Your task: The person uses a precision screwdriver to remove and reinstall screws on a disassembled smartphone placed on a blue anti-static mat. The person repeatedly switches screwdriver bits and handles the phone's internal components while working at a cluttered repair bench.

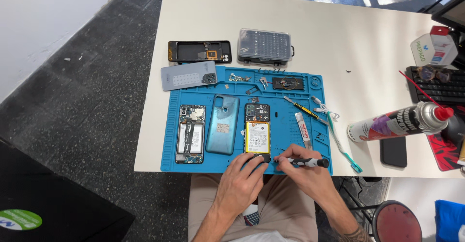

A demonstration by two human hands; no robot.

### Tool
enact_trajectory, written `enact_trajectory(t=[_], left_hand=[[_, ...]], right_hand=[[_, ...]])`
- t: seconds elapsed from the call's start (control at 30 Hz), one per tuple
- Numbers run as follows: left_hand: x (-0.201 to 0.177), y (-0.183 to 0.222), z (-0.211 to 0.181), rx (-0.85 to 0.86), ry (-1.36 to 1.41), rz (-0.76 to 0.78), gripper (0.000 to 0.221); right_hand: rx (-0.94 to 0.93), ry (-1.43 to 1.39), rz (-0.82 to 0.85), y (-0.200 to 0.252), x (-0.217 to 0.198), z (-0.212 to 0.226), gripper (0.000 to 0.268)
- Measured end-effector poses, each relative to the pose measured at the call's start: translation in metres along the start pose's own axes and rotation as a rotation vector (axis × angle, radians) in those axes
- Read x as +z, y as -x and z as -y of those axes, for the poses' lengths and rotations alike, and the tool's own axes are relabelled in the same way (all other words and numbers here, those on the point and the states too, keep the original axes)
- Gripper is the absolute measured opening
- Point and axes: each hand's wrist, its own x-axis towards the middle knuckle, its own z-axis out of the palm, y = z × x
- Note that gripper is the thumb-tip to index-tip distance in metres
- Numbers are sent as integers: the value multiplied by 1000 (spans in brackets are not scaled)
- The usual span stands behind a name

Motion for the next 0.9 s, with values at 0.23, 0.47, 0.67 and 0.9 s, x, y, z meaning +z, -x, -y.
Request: enact_trajectory(t=[0.23, 0.47, 0.67, 0.9], left_hand=[[15, 14, 8, 45, -63, 18, 34], [20, 20, 10, 67, -136, 23, 47], [16, 11, 7, 11, -100, -21, 36], [-49, -75, -14, -159, 560, 5, 36]], right_hand=[[-102, 90, 8, -8, 2, -13, 24], [-136, 137, 20, -11, 2, -12, 18], [-185, 213, 96, -12, -4, -3, 20], [-283, 476, 305, -25, -15, 4, 13]])
